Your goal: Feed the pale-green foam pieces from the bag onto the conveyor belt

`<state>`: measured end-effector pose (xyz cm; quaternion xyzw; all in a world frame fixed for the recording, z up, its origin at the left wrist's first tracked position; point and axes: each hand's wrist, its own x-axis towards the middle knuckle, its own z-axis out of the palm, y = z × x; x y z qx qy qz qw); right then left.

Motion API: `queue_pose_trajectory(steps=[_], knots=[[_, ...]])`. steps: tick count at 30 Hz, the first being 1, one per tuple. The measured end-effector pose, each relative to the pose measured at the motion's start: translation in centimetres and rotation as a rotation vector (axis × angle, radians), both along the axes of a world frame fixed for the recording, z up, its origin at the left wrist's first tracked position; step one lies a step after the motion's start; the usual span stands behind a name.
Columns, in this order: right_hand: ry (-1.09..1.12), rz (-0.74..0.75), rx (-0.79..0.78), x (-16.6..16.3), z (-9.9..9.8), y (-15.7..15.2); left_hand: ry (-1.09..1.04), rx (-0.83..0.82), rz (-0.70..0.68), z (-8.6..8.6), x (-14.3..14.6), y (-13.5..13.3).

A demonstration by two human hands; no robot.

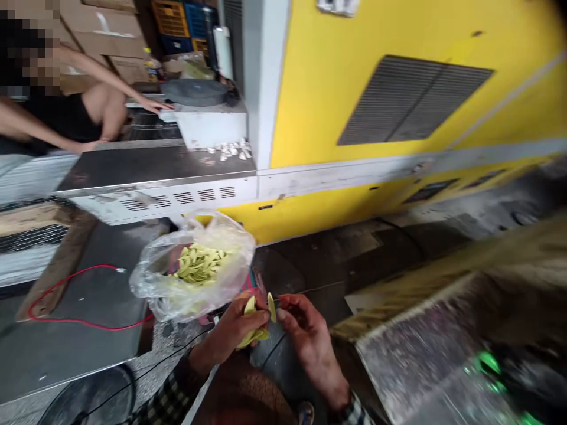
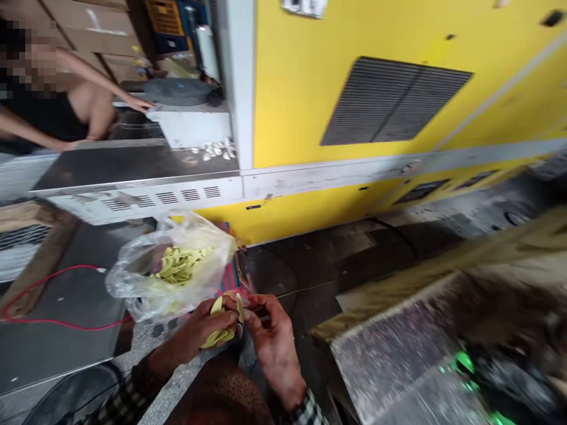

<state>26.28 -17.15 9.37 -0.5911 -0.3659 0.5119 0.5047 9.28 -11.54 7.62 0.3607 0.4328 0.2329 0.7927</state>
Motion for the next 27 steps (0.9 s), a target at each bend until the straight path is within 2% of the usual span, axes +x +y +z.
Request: queue_pose_trajectory(steps=[2,4,6,8,11,13,15,16,18,20,22,25,27], knots=[[-0.022,-0.061,0.038,1.7,-0.2,-3.1,0.027,0.048,-0.118,0.0,4.2,-2.8],[-0.043,-0.247,0.047,5.0,-1.0,-7.3,0.035,0.051,-0.21,-0.1,8.6,-6.1],[-0.082,-0.458,0.013,9.7,-2.3,-13.1,0.034,-0.014,-0.267,-0.3,12.9,-10.2],[-0.218,-0.646,-0.073,15.1,-4.1,-20.8,0.034,-0.119,-0.356,-0.8,16.8,-14.9],[-0.663,-0.852,-0.283,22.1,-7.2,-34.4,0.089,-0.219,-0.64,-1.9,21.6,-22.2],[-0.982,-0.91,-0.399,24.8,-9.2,-42.5,0.136,-0.221,-0.873,-2.5,24.3,-26.6],[-1.153,-0.854,-0.472,26.2,-10.6,-48.1,0.156,-0.195,-1.071,-2.9,26.7,-30.4],[-1.175,-0.813,-0.489,26.4,-11.0,-49.7,0.165,-0.173,-1.148,-3.0,27.8,-32.0],[-1.15,-0.795,-0.483,26.4,-10.7,-51.1,0.189,-0.104,-1.254,-3.0,30.0,-34.4],[-1.065,-0.912,-0.435,25.7,-9.0,-50.8,0.221,0.008,-1.329,-2.8,32.1,-35.9],[-0.843,-0.999,-0.345,24.5,-6.7,-50.0,0.236,0.173,-1.395,-2.5,33.9,-36.8],[-0.434,-0.841,-0.172,22.7,-3.9,-49.1,0.205,0.398,-1.493,-2.3,35.8,-37.4],[-0.337,-0.777,-0.12,22.1,-3.6,-48.8,0.188,0.41,-1.525,-2.5,36.4,-37.5]])
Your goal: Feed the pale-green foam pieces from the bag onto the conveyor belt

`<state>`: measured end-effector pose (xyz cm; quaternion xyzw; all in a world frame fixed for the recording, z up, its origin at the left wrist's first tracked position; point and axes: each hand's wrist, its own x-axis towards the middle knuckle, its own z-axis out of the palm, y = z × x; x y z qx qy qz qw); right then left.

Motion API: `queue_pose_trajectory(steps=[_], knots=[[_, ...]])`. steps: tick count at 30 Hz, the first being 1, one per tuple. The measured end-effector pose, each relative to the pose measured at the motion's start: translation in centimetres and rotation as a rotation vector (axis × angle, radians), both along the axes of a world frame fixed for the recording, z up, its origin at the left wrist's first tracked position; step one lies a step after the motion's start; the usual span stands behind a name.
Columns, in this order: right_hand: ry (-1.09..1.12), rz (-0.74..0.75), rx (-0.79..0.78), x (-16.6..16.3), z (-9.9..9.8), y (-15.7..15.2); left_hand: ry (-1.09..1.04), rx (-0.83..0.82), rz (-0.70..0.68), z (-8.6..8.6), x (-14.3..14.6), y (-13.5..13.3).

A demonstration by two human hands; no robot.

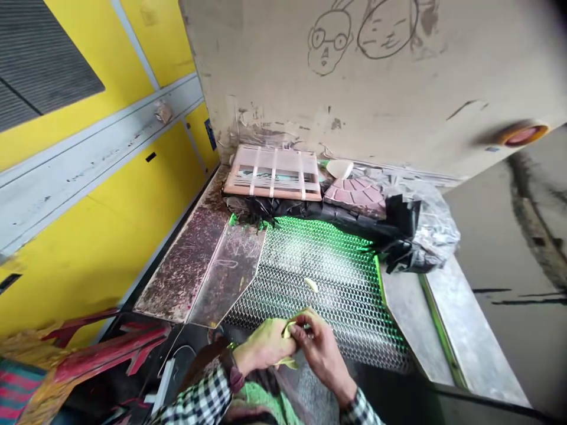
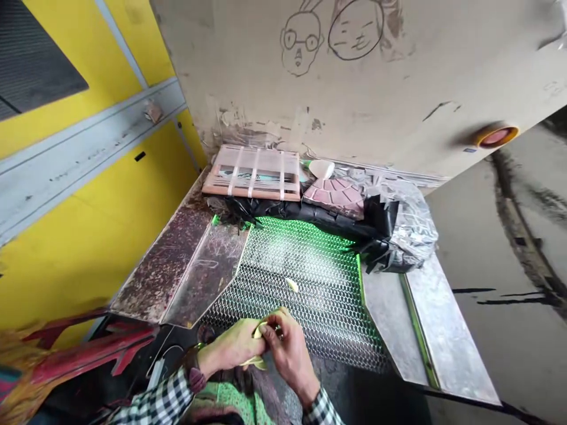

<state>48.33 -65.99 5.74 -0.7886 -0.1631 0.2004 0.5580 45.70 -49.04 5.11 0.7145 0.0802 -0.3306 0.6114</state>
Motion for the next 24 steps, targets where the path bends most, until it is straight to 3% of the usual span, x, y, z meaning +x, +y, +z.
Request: queue_pose_trajectory(steps=[3,6,10,13,16,20,24], knots=[[-0.06,-0.181,-0.044,0.6,-2.2,0.0,0.116,-0.079,0.082,-1.1,0.1,0.6],[-0.386,-0.355,-0.286,2.3,-5.8,0.0,0.267,-0.235,0.292,-2.3,-0.2,2.3],[-0.787,-0.18,-0.617,3.0,-9.2,0.4,0.469,-0.52,0.571,-2.9,-0.5,5.0],[-0.794,-0.101,-0.692,2.0,-8.7,1.6,0.533,-0.602,0.558,-3.0,-0.5,6.4],[-0.583,-0.218,-0.577,0.3,-5.8,3.7,0.47,-0.565,0.469,-3.1,-0.4,7.0],[0.012,-0.227,-0.181,-1.4,-2.2,6.5,0.321,-0.444,0.401,-3.3,-0.2,6.9],[0.227,-0.317,0.053,-1.2,-2.4,7.0,0.246,-0.443,0.375,-3.5,0.0,6.6]])
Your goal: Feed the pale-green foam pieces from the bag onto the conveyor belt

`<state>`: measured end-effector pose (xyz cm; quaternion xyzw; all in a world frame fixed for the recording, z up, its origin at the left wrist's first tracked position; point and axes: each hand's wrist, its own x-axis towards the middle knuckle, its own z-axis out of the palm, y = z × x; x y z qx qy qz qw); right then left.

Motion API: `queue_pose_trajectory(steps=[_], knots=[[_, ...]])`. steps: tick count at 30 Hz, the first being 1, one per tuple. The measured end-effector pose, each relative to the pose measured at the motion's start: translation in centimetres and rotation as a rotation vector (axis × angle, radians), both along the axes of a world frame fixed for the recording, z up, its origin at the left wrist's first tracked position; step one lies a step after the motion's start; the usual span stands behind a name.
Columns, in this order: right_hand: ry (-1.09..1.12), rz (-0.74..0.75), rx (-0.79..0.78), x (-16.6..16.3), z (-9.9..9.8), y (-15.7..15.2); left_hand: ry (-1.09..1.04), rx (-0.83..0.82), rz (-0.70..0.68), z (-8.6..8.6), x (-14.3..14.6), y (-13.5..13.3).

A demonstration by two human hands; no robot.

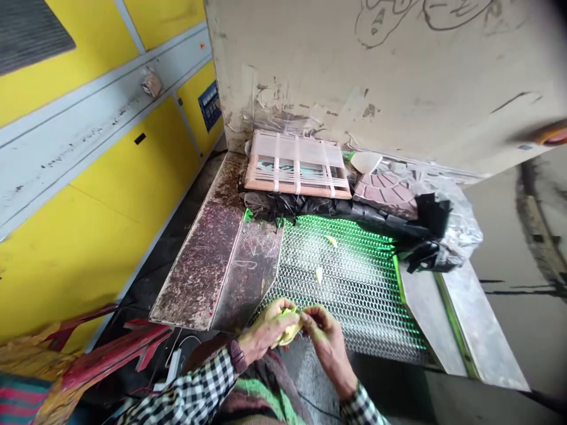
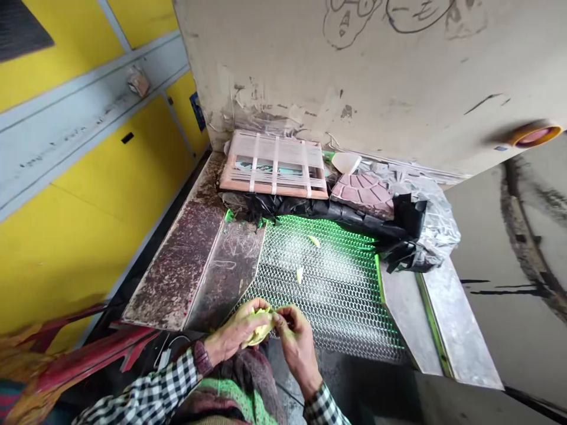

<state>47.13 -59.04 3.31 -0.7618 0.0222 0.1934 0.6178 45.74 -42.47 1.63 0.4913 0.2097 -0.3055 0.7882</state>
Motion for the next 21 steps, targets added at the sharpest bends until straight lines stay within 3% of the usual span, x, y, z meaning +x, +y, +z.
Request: queue_pose_trajectory(steps=[7,10,14,17,21], knots=[[0.05,-0.161,0.108,1.4,-2.4,-3.1,0.074,0.063,0.119,-0.2,-0.4,-2.5],[-0.024,-0.221,0.072,1.3,-3.2,-4.0,0.094,0.078,0.225,-0.3,-0.6,-4.4],[-0.18,-0.229,-0.036,1.1,-4.8,-4.7,0.048,0.102,0.219,-0.6,-0.8,-6.7],[-0.243,-0.163,-0.114,1.4,-6.0,-5.9,-0.03,0.348,0.189,-1.0,-0.7,-7.6],[-0.571,-0.115,-0.405,2.9,-7.3,-9.2,-0.276,0.993,0.118,-1.5,0.0,-7.5]])
